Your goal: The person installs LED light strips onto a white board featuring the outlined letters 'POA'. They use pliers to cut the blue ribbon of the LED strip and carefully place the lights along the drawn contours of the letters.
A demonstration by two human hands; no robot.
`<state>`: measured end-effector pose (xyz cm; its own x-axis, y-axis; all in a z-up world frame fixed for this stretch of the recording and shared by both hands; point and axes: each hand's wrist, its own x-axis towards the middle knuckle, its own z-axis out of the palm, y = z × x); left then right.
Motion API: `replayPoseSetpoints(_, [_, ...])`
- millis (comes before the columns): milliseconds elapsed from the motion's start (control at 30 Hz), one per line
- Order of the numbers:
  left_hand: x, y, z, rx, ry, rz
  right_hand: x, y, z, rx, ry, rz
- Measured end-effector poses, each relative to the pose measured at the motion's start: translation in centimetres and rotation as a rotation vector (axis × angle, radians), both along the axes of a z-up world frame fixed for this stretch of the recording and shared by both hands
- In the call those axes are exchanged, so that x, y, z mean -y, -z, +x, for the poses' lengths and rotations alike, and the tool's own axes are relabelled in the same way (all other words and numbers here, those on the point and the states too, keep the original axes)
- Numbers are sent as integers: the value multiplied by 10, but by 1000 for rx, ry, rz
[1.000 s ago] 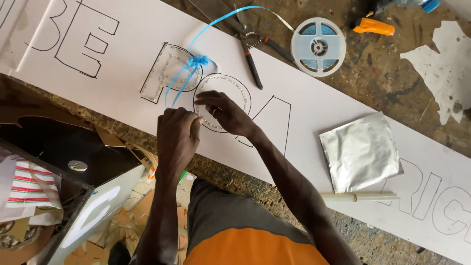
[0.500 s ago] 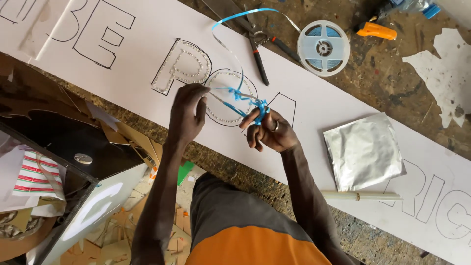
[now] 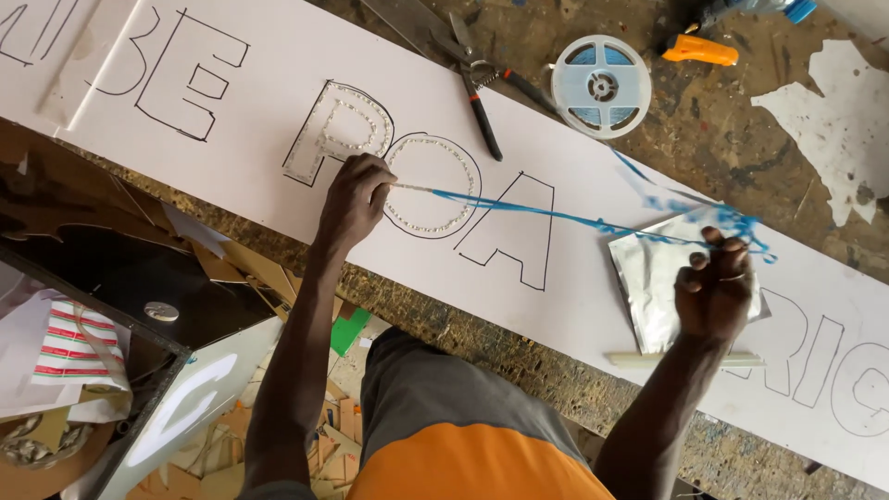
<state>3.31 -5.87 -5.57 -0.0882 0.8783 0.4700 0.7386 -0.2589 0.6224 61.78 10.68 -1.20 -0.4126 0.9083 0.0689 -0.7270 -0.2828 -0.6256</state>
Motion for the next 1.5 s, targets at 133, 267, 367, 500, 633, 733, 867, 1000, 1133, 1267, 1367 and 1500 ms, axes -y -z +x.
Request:
replayPoseSetpoints(133, [-3, -1, 0, 7, -23, -3, -16, 19, 38, 843, 594, -68])
replayPoseSetpoints(267, [2, -11, 4, 14, -53, -12, -5, 4, -19, 1221, 1321, 554])
replayPoseSetpoints(367, [2, -20, 9, 10, -50, 15, 23, -39, -147, 1589, 877, 686])
replayPoseSetpoints(500, [-4, 13, 1, -70, -118, 86, 61, -32, -322, 1138, 202, 836])
replayPoseSetpoints(633, [6, 10, -2, -49, -95, 7, 67, 15, -390, 1207, -73, 1218])
replayPoseSetpoints(733, [12, -4, -16, 38, -29, -114, 63, 26, -398, 1278, -82, 1162])
replayPoseSetpoints(867, [5, -21, -22, -17, 64, -289, 74, 19, -387, 1332, -141, 1001])
replayPoseSetpoints(1000, [-16, -18, -29, -85, 129, -323, 86, 19, -383, 1366, -97, 1013])
replayPoseSetpoints(1133, [-17, -20, -26, -169, 102, -280, 91, 18, -383, 1274, 68, 1066])
replayPoseSetpoints(1267, [-10, 7, -26, -250, 59, -188, 92, 31, -382, 1244, 174, 1208])
replayPoseSetpoints(1367, [-4, 0, -24, -221, 75, -212, 98, 41, -379, 1208, 207, 1258])
replayPoseSetpoints(1500, [-6, -9, -34, -161, 131, -266, 100, 56, -379, 1196, 259, 1294])
